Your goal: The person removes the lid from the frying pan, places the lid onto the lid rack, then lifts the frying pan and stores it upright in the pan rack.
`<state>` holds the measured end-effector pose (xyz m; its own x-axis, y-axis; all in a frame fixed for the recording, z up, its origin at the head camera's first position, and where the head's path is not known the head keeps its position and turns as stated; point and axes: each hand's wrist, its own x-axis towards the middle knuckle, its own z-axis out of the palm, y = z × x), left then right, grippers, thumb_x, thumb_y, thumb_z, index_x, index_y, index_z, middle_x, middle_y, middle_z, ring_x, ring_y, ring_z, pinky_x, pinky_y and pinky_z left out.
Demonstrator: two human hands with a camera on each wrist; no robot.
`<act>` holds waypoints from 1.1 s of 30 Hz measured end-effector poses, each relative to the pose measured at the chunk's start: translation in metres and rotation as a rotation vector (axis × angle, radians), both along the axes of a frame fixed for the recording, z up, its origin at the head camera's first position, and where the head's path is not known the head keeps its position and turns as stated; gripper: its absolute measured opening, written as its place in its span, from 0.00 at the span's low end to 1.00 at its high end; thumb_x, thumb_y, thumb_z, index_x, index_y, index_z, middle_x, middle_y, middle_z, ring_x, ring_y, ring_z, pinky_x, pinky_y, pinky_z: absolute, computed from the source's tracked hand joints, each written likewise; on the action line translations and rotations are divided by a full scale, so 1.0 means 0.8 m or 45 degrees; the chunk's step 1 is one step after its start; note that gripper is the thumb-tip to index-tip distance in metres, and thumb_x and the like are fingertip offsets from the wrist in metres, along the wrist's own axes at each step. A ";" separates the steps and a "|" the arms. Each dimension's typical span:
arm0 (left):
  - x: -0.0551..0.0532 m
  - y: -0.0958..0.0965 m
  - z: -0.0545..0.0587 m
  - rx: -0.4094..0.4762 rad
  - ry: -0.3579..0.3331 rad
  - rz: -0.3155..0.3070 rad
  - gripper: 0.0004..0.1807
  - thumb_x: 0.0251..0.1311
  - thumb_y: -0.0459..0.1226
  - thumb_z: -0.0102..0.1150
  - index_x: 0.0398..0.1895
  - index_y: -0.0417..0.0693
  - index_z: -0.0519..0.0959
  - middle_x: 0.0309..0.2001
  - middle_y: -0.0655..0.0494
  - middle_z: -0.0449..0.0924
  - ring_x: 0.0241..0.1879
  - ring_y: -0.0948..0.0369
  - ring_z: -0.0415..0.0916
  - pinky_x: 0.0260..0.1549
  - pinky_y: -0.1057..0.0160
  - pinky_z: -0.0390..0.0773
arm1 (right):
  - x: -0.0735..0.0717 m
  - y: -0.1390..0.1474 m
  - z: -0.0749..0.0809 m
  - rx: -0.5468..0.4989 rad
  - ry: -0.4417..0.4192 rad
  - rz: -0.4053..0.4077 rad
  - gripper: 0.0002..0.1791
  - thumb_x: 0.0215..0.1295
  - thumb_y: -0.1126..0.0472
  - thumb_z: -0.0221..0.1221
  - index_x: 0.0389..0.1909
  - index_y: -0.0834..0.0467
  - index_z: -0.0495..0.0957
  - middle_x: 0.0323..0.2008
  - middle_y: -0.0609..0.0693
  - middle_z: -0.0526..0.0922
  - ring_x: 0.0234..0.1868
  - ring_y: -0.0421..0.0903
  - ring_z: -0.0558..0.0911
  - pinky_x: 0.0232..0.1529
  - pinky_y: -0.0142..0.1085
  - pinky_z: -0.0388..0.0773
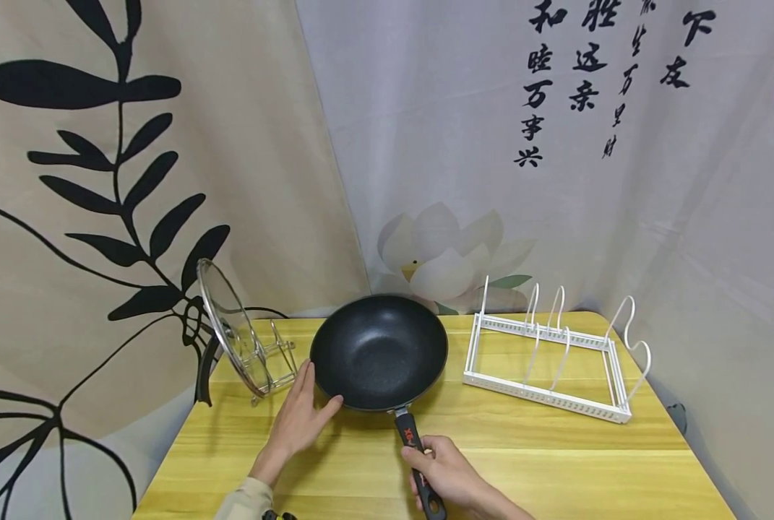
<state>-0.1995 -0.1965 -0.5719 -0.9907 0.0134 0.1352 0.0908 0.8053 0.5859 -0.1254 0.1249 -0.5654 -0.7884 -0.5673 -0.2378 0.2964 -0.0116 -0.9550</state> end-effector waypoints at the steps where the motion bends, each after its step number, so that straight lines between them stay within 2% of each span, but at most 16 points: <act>1: -0.001 0.000 0.000 0.004 -0.003 -0.002 0.58 0.75 0.57 0.67 0.92 0.32 0.49 0.94 0.37 0.43 0.91 0.34 0.52 0.86 0.31 0.64 | 0.000 -0.001 0.000 -0.001 -0.004 -0.002 0.15 0.90 0.54 0.55 0.51 0.65 0.75 0.26 0.48 0.82 0.20 0.41 0.81 0.26 0.35 0.85; 9: -0.004 -0.002 0.000 0.036 -0.027 -0.015 0.58 0.76 0.58 0.63 0.92 0.34 0.47 0.94 0.40 0.40 0.91 0.35 0.52 0.85 0.31 0.64 | 0.001 -0.008 -0.002 0.010 -0.007 -0.029 0.15 0.90 0.54 0.55 0.51 0.65 0.76 0.25 0.48 0.83 0.20 0.41 0.82 0.26 0.36 0.86; 20: -0.013 -0.006 -0.002 0.060 -0.058 -0.048 0.56 0.79 0.55 0.62 0.94 0.38 0.43 0.95 0.43 0.37 0.88 0.34 0.60 0.78 0.32 0.75 | 0.001 -0.017 -0.001 0.005 -0.027 -0.052 0.16 0.90 0.54 0.56 0.51 0.66 0.76 0.25 0.48 0.84 0.19 0.41 0.83 0.26 0.35 0.85; 33: -0.025 -0.012 -0.003 0.075 -0.074 -0.084 0.56 0.79 0.57 0.59 0.94 0.40 0.41 0.95 0.45 0.34 0.89 0.36 0.58 0.78 0.32 0.75 | 0.000 -0.026 -0.001 0.006 -0.023 -0.062 0.16 0.90 0.54 0.55 0.55 0.67 0.75 0.25 0.48 0.85 0.19 0.41 0.84 0.27 0.37 0.85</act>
<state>-0.2195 -0.2058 -0.5746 -0.9942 0.0722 0.0798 0.1066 0.7626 0.6380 -0.1255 0.1044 -0.5665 -0.8107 -0.5272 -0.2546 0.3127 -0.0222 -0.9496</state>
